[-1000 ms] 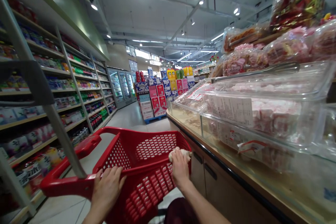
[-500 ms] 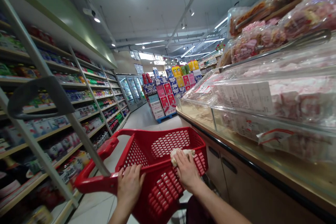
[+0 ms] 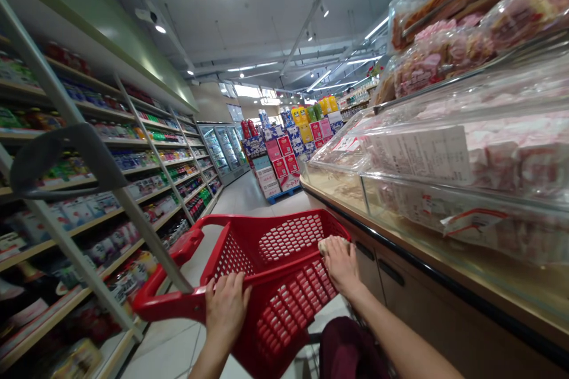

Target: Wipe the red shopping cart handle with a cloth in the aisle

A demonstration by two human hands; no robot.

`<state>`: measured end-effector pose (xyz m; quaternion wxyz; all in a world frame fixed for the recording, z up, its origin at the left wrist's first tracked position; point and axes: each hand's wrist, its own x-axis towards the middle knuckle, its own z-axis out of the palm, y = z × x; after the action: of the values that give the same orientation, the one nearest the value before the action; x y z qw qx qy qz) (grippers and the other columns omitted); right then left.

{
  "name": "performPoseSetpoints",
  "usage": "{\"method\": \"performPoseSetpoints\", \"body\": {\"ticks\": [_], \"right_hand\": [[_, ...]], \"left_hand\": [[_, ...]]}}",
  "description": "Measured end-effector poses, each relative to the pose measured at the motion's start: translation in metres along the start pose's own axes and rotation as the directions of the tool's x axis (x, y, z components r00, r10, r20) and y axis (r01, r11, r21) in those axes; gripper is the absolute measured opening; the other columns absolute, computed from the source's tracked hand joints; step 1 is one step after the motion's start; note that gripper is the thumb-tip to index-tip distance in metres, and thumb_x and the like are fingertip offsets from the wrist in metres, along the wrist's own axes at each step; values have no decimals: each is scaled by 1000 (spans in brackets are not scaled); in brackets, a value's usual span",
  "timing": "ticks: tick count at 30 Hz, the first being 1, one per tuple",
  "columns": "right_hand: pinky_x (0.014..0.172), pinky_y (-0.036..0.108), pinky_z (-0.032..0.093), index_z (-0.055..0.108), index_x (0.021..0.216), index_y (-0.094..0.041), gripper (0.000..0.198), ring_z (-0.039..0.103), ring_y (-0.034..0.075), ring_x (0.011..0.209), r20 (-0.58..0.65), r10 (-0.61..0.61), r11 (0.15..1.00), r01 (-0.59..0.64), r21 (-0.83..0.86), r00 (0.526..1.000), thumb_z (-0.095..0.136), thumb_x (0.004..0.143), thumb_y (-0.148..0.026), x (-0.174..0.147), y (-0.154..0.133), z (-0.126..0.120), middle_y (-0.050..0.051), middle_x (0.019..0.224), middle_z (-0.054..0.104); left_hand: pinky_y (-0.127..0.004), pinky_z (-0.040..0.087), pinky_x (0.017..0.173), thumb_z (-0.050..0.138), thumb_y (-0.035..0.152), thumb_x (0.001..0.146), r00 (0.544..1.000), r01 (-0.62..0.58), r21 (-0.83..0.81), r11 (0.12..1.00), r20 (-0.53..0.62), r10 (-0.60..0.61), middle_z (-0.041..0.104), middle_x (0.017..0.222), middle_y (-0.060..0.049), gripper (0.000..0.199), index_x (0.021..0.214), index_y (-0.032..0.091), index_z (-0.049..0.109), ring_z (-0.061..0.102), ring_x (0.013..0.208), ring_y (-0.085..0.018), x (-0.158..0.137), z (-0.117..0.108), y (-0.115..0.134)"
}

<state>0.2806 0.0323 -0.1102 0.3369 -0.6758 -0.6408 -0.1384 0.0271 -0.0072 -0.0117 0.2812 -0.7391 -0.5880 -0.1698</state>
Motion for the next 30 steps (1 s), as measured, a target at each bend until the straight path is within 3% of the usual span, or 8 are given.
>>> {"method": "performPoseSetpoints", "body": {"ticks": [2, 9, 13, 15, 17, 24, 27, 30], "right_hand": [[93, 50, 26, 53, 114, -17, 37, 39, 27, 116, -15, 40, 999, -40, -1, 999, 33, 83, -17, 7, 1, -4, 13, 125, 48], [69, 27, 38, 62, 75, -22, 15, 54, 16, 77, 107, -182, 940, 141, 311, 977, 48, 75, -17, 26, -23, -32, 2, 81, 62], [58, 23, 37, 55, 67, -19, 15, 52, 14, 62, 8, 62, 895, -59, 443, 998, 47, 77, -29, 49, -7, -52, 0, 66, 58], [64, 26, 38, 54, 71, -18, 16, 54, 16, 71, -141, 173, 907, -101, 408, 975, 46, 77, -31, 57, 1, -55, 4, 75, 60], [76, 30, 37, 55, 74, -17, 12, 52, 21, 88, -236, 116, 945, -34, 325, 965, 47, 75, -26, 56, 6, -49, 9, 94, 60], [84, 33, 36, 54, 108, -18, 41, 51, 20, 95, -97, -119, 952, 142, 273, 988, 43, 69, -10, 13, 0, -14, 7, 102, 60], [86, 33, 35, 58, 107, -21, 38, 50, 19, 100, -62, -235, 943, 243, 229, 970, 39, 76, -10, 11, 18, -12, 5, 108, 60], [88, 36, 36, 60, 104, -21, 37, 48, 20, 106, -106, -176, 968, 191, 164, 979, 35, 79, -11, 13, 50, -8, 6, 114, 57]], "left_hand": [[-43, 21, 95, 40, 25, 81, 1000, 2, -1, 1000, 0, -2, 60, 91, -5, 27, 99, 17, 58, 48, 91, -22, 0, -1, 1], [-42, 20, 95, 39, 26, 81, 1000, -4, -8, 1000, 6, 4, 61, 93, -5, 28, 100, 19, 58, 48, 91, -22, -3, -1, -4], [-43, 21, 95, 38, 25, 81, 1000, -6, 15, 1000, 23, 6, 61, 92, -5, 29, 100, 17, 58, 48, 91, -22, -3, -3, -5], [-43, 21, 94, 39, 25, 81, 1000, 1, 20, 1000, 31, -2, 60, 91, -5, 28, 99, 17, 58, 48, 91, -22, -2, -4, -3], [-43, 22, 94, 40, 25, 80, 999, 6, 20, 1000, 31, -7, 60, 91, -5, 28, 99, 18, 59, 48, 91, -22, -1, -4, 0], [-43, 21, 94, 37, 26, 82, 1000, -9, 31, 999, 20, 8, 60, 91, -5, 29, 100, 17, 58, 47, 91, -22, -2, -4, 2], [-43, 22, 94, 37, 26, 82, 1000, -17, 31, 999, 24, 16, 60, 91, -5, 28, 100, 18, 58, 48, 91, -22, -2, -3, -1], [-42, 22, 94, 39, 26, 81, 999, -26, 28, 999, 24, 25, 60, 92, -5, 28, 101, 18, 58, 48, 91, -22, -2, -2, -4]]}}
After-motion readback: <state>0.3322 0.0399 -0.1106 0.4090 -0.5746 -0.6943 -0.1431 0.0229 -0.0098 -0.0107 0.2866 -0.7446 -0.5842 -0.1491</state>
